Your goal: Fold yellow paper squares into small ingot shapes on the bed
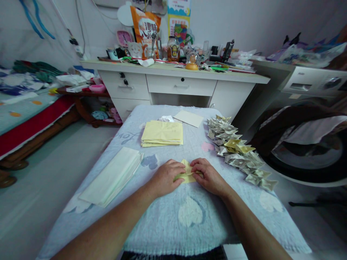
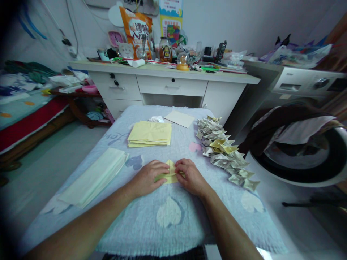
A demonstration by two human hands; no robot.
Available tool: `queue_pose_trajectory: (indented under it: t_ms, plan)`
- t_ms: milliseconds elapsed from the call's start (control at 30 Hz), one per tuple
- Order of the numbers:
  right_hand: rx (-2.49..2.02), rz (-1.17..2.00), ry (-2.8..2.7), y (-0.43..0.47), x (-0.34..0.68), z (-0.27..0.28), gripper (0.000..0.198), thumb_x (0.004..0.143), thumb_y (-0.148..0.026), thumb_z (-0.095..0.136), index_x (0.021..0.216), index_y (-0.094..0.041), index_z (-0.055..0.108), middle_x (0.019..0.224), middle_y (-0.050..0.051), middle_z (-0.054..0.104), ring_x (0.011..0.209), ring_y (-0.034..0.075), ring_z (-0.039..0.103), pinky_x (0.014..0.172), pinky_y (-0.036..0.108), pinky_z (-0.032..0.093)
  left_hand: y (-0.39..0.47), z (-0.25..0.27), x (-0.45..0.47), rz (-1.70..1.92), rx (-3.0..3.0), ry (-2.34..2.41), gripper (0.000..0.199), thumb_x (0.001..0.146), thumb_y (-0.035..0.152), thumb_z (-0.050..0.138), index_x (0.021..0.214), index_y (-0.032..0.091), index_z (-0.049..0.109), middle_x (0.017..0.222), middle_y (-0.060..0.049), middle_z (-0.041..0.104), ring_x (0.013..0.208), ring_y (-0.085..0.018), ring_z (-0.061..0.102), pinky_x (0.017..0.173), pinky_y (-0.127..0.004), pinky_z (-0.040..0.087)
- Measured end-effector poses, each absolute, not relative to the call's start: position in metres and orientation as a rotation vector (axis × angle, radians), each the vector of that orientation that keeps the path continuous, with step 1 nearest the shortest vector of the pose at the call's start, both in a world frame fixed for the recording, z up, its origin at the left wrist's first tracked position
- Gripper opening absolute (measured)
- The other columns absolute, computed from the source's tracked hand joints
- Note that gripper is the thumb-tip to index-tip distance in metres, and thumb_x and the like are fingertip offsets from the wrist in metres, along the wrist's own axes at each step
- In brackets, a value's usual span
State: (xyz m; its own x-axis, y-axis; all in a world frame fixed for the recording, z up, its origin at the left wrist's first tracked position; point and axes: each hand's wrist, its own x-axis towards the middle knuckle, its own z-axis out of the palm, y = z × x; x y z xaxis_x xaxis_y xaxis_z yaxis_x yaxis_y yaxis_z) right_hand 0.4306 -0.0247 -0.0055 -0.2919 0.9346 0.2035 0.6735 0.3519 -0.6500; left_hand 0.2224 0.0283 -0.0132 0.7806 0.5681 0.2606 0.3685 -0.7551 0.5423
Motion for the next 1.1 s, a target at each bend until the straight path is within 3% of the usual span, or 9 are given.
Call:
queue_pose_trajectory:
  t_ms: [300,467,833,1100]
  plan:
    - [-1.580,0.495,-1.972,-0.021,0.431,-0.012,0.007,0.080,-0.018,0.062,0.075,-0.017,0.067,0.103,0.008,0.059,0.100,0.022,0.050,0.090,0.038,0.039,0.029,-0.012,0.224,0.613,2.412,0.906,0.007,0.082,0.020,0.058,0.083,0.018,0.065,0.096,-0.004,0.061,0.095,-0.019,0.053,0.087,-0.033,0.044]
    - [-1.665,0.420,-1.932,-0.019,0.432,-0.016,0.011,0.080,-0.025,0.063,0.075,-0.018,0.068,0.105,0.008,0.059,0.101,0.023,0.048,0.091,0.039,0.037,0.030,-0.012,0.222,0.608,2.408,1.041,0.014,0.082,0.026,0.057,0.072,0.017,0.061,0.091,-0.004,0.056,0.091,-0.019,0.051,0.084,-0.034,0.041]
    - [-1.777,0.378,-1.861,-0.018,0.440,-0.022,0.018,0.080,-0.029,0.064,0.065,-0.018,0.064,0.102,0.008,0.058,0.097,0.023,0.049,0.088,0.039,0.036,0.030,-0.015,0.218,0.493,2.489,1.316,0.017,0.079,0.036,0.061,0.073,0.020,0.062,0.095,-0.003,0.056,0.094,-0.022,0.047,0.079,-0.037,0.033]
    - [-1.816,0.277,-1.892,-0.018,0.438,-0.025,0.017,0.079,-0.028,0.063,0.066,-0.018,0.058,0.098,0.007,0.056,0.092,0.022,0.047,0.083,0.037,0.037,0.032,-0.014,0.216,0.477,2.445,1.343,0.013,0.076,0.033,0.064,0.075,0.021,0.059,0.094,-0.002,0.057,0.092,-0.022,0.046,0.079,-0.037,0.032]
